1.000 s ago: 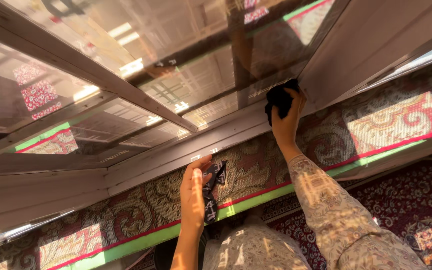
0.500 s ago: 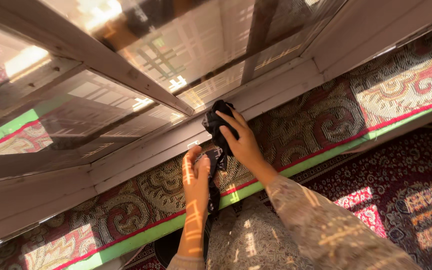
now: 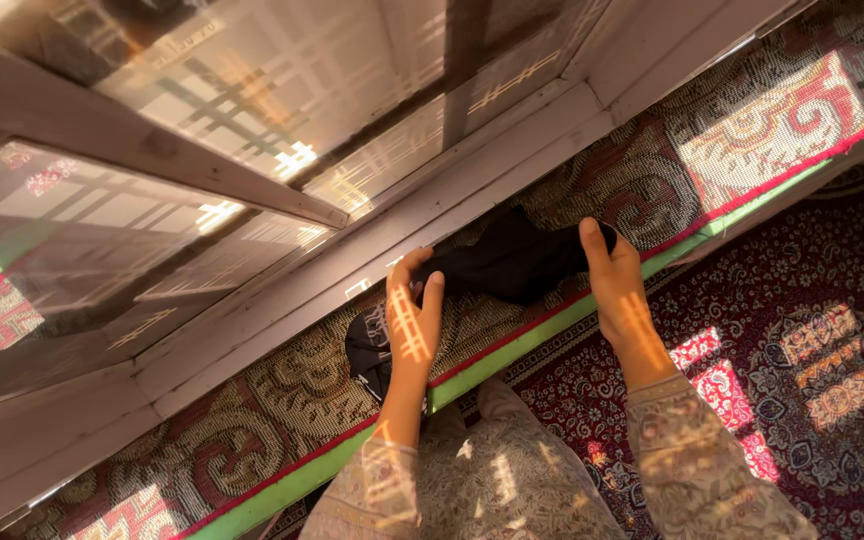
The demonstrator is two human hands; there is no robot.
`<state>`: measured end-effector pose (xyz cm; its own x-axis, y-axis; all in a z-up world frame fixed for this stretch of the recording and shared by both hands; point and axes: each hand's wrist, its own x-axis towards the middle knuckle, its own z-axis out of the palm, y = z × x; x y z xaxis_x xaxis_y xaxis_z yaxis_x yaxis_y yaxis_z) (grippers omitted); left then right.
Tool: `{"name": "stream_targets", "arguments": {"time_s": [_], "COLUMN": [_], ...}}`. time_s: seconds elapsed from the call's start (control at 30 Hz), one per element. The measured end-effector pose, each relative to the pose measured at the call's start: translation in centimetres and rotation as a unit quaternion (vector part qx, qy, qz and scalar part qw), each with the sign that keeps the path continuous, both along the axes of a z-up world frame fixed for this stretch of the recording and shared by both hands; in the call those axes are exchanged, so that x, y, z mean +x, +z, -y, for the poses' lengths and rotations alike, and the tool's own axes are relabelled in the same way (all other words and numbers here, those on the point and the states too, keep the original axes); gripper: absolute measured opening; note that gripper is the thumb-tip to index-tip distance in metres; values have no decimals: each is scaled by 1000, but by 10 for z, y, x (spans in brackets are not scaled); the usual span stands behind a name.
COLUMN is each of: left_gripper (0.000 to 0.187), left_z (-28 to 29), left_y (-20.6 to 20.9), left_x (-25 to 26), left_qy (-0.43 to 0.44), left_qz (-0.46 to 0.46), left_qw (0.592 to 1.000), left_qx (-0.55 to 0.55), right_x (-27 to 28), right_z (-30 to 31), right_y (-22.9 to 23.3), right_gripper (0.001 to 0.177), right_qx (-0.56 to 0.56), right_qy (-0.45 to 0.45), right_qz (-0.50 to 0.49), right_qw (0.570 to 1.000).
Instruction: The person wipes the interior surface of a multi-pane window using a dark cloth. They systematically clean the glass panes and the white frame, moving from the upper sections down to the lower sash and sill.
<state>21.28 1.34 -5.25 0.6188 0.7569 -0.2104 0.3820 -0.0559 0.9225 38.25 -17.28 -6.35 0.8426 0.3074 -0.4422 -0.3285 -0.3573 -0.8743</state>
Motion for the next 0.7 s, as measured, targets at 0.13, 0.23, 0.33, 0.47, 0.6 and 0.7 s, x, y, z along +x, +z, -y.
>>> {"name": "stream_targets", "arguments": {"time_s": [0.13,0.23,0.33,0.47,0.6,0.7], "left_gripper": [42,52,58,58,55,56], "left_z": [-19,-38,-58,-83,-100,-99], "left_y": [-9,-27,-46,-63,-68,-69], "left_x": [11,19,31,38,35,37], "left_qy": [-160,-251,-313,-382,-413,-410], "left_qz": [-49,-43,-32,16,56,44], "left_qw": [958,899,856,800,760,743], "left_qx": [233,356,411,462,499,526], "right_x": [14,35,64,89,98,100], "right_z": [-5,-24,-57,-101,-121,-133], "right_y": [-27,-40,-58,-91,-100,-89], "right_gripper": [40,44,41,33,31,27], "right_qx": [57,175,252,202,143,167], "right_qy": [-66,-99,-195,-213,-182,-193], "right_qz": [-46,28,24,116,270,380], "right_qw": [995,979,948,949,935,889]}}
